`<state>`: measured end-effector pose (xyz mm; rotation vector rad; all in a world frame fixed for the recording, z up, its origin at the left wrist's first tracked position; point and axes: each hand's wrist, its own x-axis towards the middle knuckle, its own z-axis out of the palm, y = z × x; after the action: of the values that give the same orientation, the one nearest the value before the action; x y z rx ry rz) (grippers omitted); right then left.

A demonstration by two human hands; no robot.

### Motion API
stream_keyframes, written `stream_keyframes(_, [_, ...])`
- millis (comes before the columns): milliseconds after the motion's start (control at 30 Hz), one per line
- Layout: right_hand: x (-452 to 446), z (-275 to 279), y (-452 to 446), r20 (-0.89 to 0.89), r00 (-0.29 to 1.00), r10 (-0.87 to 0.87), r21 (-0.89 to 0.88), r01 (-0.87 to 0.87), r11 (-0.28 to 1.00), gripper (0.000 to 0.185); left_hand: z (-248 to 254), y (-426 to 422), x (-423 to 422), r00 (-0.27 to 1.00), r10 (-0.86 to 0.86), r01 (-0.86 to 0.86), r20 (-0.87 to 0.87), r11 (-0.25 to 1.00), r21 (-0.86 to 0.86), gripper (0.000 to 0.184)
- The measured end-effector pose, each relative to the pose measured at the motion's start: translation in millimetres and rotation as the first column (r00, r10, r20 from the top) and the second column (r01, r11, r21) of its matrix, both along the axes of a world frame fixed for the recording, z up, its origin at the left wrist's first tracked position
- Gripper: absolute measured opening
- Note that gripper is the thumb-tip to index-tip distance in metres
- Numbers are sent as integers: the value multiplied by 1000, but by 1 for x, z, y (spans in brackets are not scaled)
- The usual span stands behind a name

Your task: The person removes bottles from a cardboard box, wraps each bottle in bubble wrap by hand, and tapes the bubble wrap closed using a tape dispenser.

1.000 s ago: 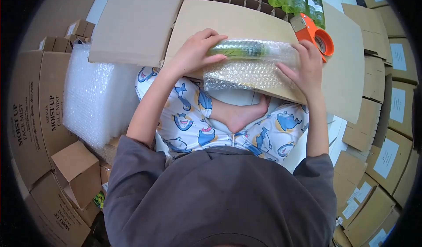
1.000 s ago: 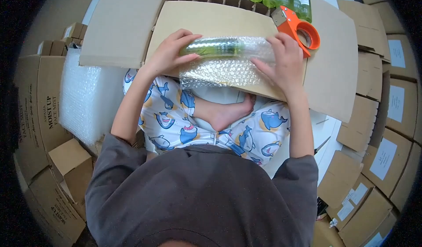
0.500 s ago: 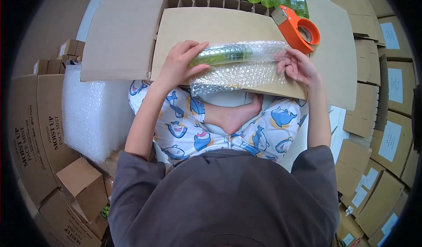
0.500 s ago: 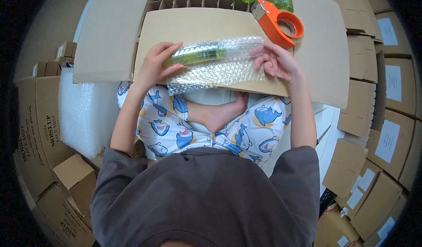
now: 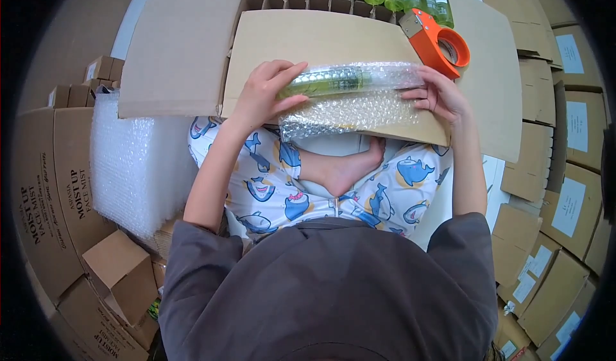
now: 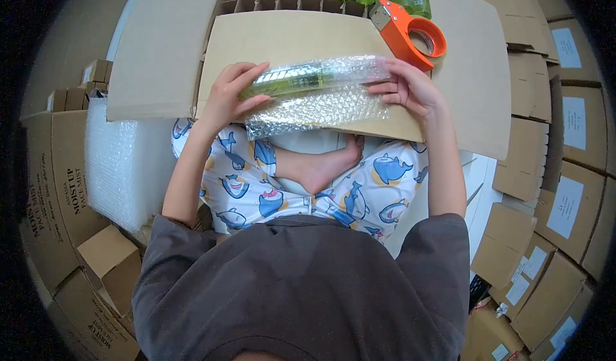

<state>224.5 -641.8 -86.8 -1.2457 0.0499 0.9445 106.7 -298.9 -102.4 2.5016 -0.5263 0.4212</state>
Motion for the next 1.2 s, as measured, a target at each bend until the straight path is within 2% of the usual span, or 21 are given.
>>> stream_keyframes(167, [2, -4, 3, -113, 992, 48, 147, -31, 989, 46, -1, 0, 0, 1000, -9, 9, 10, 1000, 3, 52])
stream_keyframes(267, [-4, 1, 16, 33, 979, -202, 30, 201, 979, 52, -2, 1, -1, 1000, -8, 8, 25, 1000, 1, 52])
stream_keyframes(300, [-4, -1, 15, 32, 979, -200, 29, 199, 979, 52, -3, 1, -1, 1000, -8, 8, 31, 1000, -6, 52])
stream_keyframes(400, [-6, -7, 13, 217, 945, -243, -2, 250, 968, 50, -5, 1, -1, 999, -10, 10, 37, 1000, -17, 52])
stream_keyframes(567, [-6, -8, 17, 121, 954, -274, 23, 274, 962, 49, -5, 1, 0, 998, -21, 22, 51, 1000, -16, 53])
stream_keyframes(667, [-2, -12, 10, -74, 991, -115, 218, 129, 967, 45, -5, 1, 0, 998, -21, 22, 52, 1000, -14, 53])
stream_keyframes(700, [-1, -14, 7, -76, 990, -116, 219, 130, 967, 45, -5, 0, -1, 999, -16, 17, 51, 1000, -14, 53])
stream_keyframes(800, [5, -16, 1, -224, 968, -114, 272, 174, 946, 44, -5, 0, -1, 999, -13, 13, 49, 1000, -15, 53])
stream_keyframes(933, [-5, -8, -3, -114, 988, -102, 234, 127, 964, 46, -4, 0, -1, 999, -11, 12, 48, 1000, -17, 53])
stream_keyframes(1100, [-10, -5, 1, -189, 963, -193, 153, 223, 963, 51, -4, 0, 0, 999, -9, 10, 38, 1000, -16, 53])
stream_keyframes(1200, [4, -21, 0, -177, 971, 160, 498, -52, 866, 55, -4, 0, -1, 999, -13, 14, 33, 1000, -16, 53])
